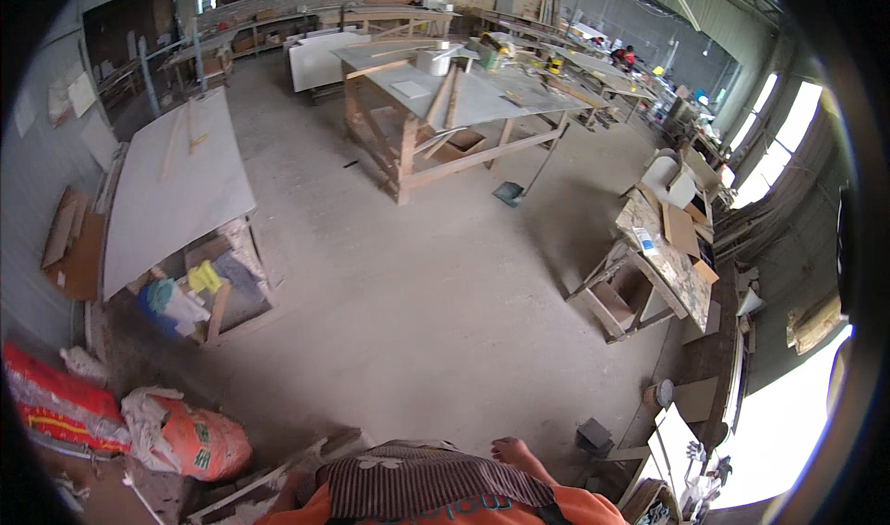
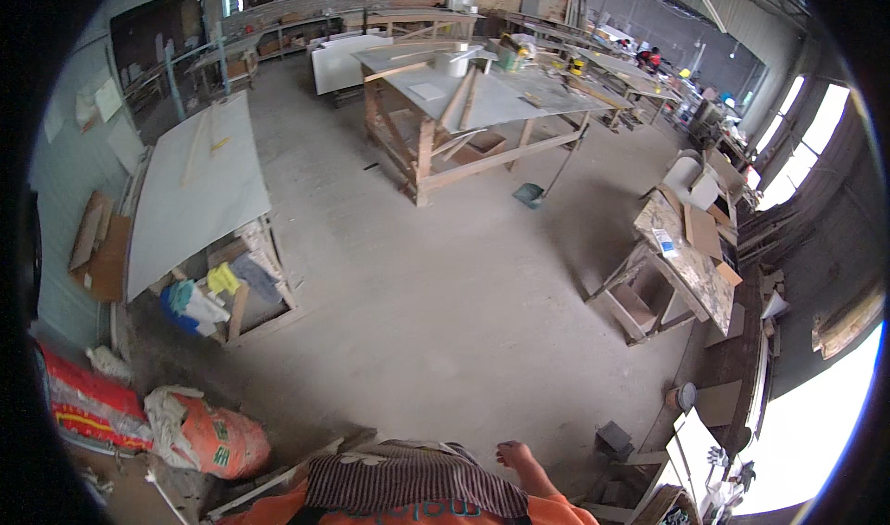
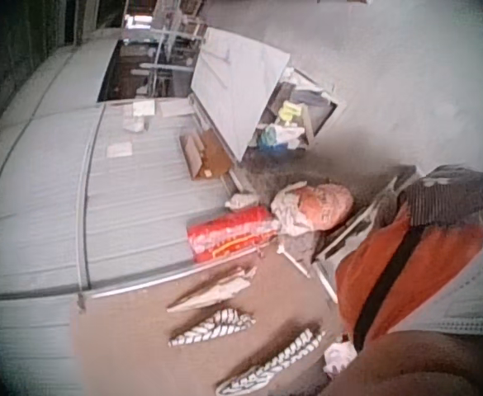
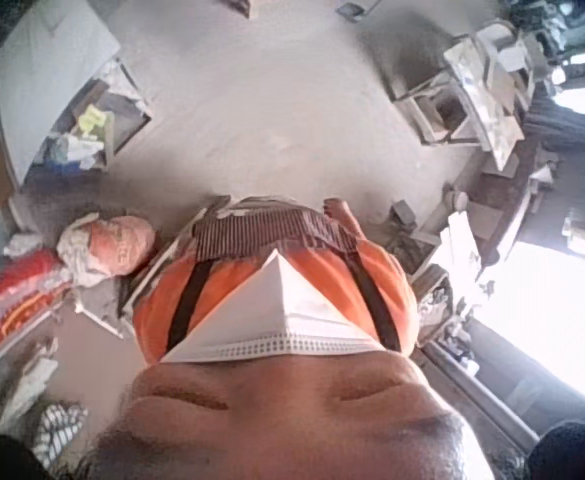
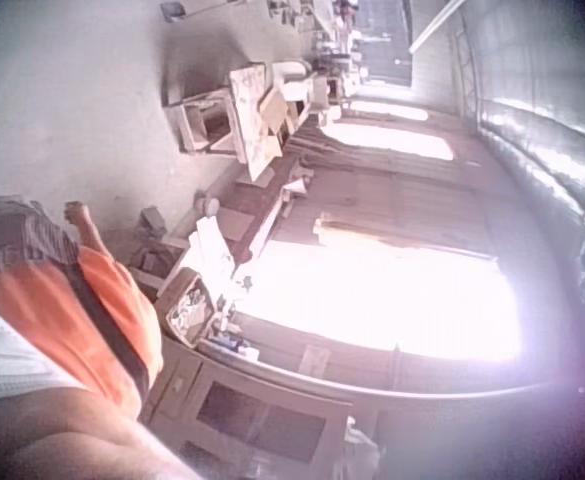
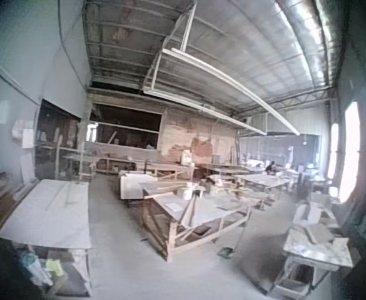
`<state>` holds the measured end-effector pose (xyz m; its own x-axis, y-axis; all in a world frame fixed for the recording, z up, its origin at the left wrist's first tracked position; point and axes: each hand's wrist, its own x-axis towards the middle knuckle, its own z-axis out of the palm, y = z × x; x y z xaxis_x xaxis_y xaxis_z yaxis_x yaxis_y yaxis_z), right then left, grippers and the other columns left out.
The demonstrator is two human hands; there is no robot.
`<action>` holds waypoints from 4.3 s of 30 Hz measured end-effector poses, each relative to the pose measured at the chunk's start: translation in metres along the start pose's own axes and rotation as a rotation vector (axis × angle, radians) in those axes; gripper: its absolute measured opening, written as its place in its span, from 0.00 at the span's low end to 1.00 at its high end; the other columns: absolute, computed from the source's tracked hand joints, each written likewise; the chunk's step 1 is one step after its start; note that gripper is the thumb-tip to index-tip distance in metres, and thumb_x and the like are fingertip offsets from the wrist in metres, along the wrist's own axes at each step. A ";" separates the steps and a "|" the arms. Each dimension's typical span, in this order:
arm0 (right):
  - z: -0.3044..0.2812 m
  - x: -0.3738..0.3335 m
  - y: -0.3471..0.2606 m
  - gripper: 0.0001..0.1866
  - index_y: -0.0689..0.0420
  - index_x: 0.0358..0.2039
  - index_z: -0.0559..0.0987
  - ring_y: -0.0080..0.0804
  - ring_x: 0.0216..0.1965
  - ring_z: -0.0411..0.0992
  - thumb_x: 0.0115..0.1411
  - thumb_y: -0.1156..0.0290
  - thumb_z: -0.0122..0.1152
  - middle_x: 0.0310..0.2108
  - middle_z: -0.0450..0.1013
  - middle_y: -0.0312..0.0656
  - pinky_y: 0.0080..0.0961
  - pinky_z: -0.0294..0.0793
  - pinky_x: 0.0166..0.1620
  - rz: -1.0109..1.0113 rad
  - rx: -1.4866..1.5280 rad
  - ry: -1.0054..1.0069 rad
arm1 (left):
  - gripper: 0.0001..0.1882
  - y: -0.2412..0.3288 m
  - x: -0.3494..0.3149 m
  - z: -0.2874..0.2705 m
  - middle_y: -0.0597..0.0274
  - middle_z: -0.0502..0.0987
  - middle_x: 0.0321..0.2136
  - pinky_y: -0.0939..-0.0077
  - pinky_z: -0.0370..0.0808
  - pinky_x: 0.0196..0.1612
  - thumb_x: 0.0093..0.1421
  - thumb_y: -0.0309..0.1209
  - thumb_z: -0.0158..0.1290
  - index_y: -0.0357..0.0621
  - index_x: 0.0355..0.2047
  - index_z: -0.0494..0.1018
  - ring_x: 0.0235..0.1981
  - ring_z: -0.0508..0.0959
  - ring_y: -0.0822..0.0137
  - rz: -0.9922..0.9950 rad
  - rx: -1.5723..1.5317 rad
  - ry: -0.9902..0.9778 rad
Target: The person carries several paint cans out of a workshop, then returns to sweep debris from a workbench into a dustpan. They also pick up and move various small items on the bench.
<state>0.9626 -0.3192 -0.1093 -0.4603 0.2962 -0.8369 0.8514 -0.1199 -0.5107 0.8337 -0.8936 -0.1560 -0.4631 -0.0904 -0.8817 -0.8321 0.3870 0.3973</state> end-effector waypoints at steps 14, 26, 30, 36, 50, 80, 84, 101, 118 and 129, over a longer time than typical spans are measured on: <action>-0.198 0.245 -0.069 0.19 0.61 0.46 0.74 0.33 0.39 0.75 0.60 0.62 0.53 0.39 0.76 0.44 0.31 0.74 0.43 0.010 -0.196 0.124 | 0.17 0.420 0.210 0.183 0.55 0.71 0.17 0.71 0.65 0.15 0.59 0.44 0.47 0.39 0.32 0.71 0.13 0.69 0.64 0.220 0.204 0.034; -0.373 0.430 -0.360 0.17 0.63 0.38 0.78 0.31 0.36 0.75 0.59 0.61 0.55 0.35 0.77 0.43 0.26 0.73 0.41 -0.182 0.088 0.333 | 0.14 0.747 0.373 0.386 0.51 0.74 0.22 0.65 0.69 0.28 0.58 0.38 0.45 0.39 0.29 0.73 0.23 0.73 0.56 0.181 0.703 -0.020; -0.424 0.511 -0.386 0.18 0.59 0.43 0.73 0.33 0.39 0.72 0.57 0.61 0.59 0.40 0.72 0.46 0.26 0.71 0.43 -0.103 -0.041 0.381 | 0.13 0.955 0.435 0.492 0.49 0.75 0.24 0.63 0.71 0.32 0.57 0.36 0.45 0.39 0.28 0.74 0.26 0.74 0.54 0.535 0.931 0.033; -0.522 0.623 -0.397 0.31 0.51 0.56 0.64 0.39 0.46 0.68 0.53 0.62 0.64 0.52 0.63 0.51 0.27 0.68 0.49 -0.108 0.066 0.291 | 0.13 1.250 0.398 0.738 0.47 0.76 0.27 0.60 0.73 0.39 0.57 0.34 0.44 0.39 0.27 0.75 0.31 0.76 0.50 1.028 0.739 -0.210; -0.856 0.745 -0.843 0.15 0.65 0.35 0.79 0.30 0.32 0.74 0.57 0.65 0.54 0.29 0.76 0.46 0.27 0.72 0.38 -0.350 -0.277 0.376 | 0.11 1.636 0.299 0.970 0.63 0.76 0.28 0.80 0.72 0.29 0.59 0.31 0.49 0.42 0.40 0.74 0.26 0.74 0.74 0.933 0.321 -0.261; -1.216 1.040 -1.396 0.11 0.67 0.39 0.75 0.26 0.32 0.75 0.60 0.73 0.52 0.29 0.76 0.45 0.23 0.75 0.36 -0.557 -0.105 0.237 | 0.23 2.187 0.505 1.102 0.45 0.73 0.45 0.60 0.72 0.47 0.50 0.33 0.53 0.37 0.46 0.68 0.47 0.73 0.51 0.682 0.574 0.830; -1.239 1.080 -1.499 0.10 0.67 0.39 0.75 0.27 0.32 0.74 0.60 0.76 0.51 0.31 0.76 0.45 0.23 0.74 0.37 -0.748 -0.149 0.150 | 0.23 2.214 0.513 1.075 0.45 0.72 0.46 0.59 0.72 0.47 0.50 0.32 0.52 0.35 0.46 0.67 0.46 0.73 0.47 0.776 0.488 0.987; -1.179 1.171 -1.767 0.32 0.60 0.48 0.69 0.51 0.44 0.68 0.42 0.64 0.69 0.42 0.70 0.52 0.42 0.68 0.47 -1.220 -1.060 -0.201 | 0.37 2.298 0.528 1.072 0.45 0.70 0.49 0.62 0.71 0.50 0.44 0.48 0.58 0.39 0.51 0.65 0.49 0.73 0.51 0.359 0.420 0.972; -0.944 1.127 -1.829 0.33 0.44 0.60 0.60 0.54 0.44 0.68 0.53 0.71 0.55 0.45 0.66 0.56 0.42 0.69 0.47 -1.435 -1.373 -0.737 | 0.45 2.003 0.421 0.979 0.46 0.66 0.49 0.59 0.73 0.47 0.43 0.49 0.60 0.41 0.58 0.58 0.48 0.72 0.49 0.114 0.149 1.197; -0.837 1.116 -1.846 0.32 0.47 0.60 0.60 0.52 0.39 0.73 0.54 0.61 0.57 0.37 0.73 0.55 0.39 0.71 0.41 -1.513 -1.321 -0.710 | 0.39 1.938 0.389 0.966 0.48 0.68 0.49 0.60 0.72 0.47 0.43 0.47 0.61 0.41 0.54 0.64 0.46 0.74 0.50 0.157 0.114 1.234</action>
<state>-0.9126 1.0255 0.0643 -0.5101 -0.8552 -0.0914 -0.6887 0.4698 -0.5522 -0.6638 0.7071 0.0252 -0.5833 -0.8119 0.0241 -0.7396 0.5431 0.3976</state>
